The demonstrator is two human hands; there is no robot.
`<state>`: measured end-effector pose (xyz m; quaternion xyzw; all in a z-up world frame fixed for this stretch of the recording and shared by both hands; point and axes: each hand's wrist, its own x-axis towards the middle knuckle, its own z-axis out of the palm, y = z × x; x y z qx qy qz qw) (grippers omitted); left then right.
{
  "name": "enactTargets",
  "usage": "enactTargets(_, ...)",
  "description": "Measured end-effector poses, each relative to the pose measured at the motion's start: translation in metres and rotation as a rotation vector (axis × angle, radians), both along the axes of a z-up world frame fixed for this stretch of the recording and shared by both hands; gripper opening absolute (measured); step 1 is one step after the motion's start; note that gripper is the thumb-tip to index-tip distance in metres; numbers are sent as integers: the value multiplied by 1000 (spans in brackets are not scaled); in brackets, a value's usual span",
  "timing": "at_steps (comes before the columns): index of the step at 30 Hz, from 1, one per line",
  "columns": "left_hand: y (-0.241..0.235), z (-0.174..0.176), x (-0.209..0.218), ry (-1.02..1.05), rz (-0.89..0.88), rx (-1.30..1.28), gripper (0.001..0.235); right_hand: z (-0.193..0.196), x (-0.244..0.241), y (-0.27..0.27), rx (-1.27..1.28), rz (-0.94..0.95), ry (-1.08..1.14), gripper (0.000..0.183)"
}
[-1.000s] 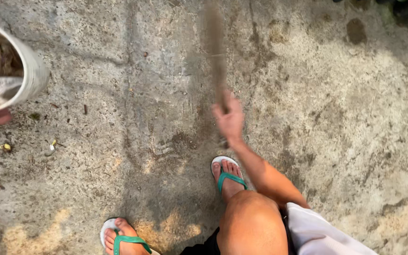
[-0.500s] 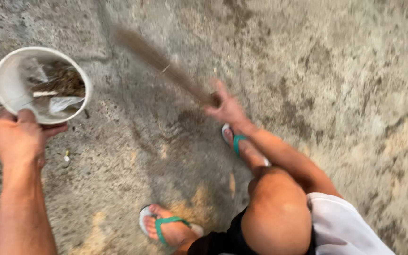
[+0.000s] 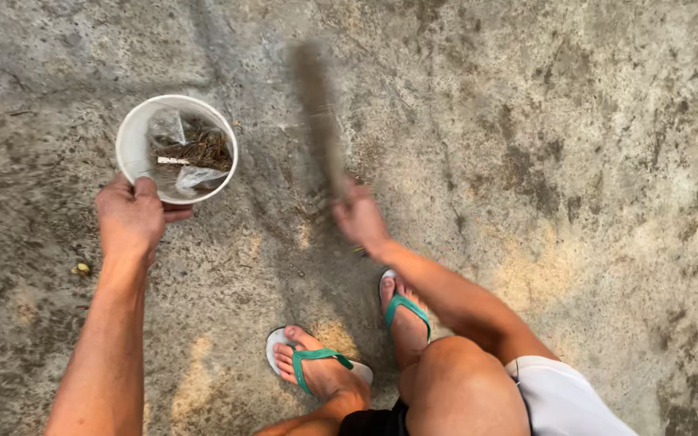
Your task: The person sweeps debris on a concrete floor using a traditional broom and collects it into a white bucket. They move a hose aside to access the area, sweep multiple spots, and gather the debris by hand into the bucket.
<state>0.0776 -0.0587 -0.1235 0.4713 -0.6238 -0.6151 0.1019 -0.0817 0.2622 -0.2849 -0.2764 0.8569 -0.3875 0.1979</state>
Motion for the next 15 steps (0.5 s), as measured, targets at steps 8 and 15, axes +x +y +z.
enactTargets(8, -5, 30, 44, 54, 89, -118, 29, 22, 4, 73, 83, -194, 167, 42)
enactTargets(15, 4, 23, 74, 1, 29, -117, 34, -21, -100, 159, -205, -714, 227, 32)
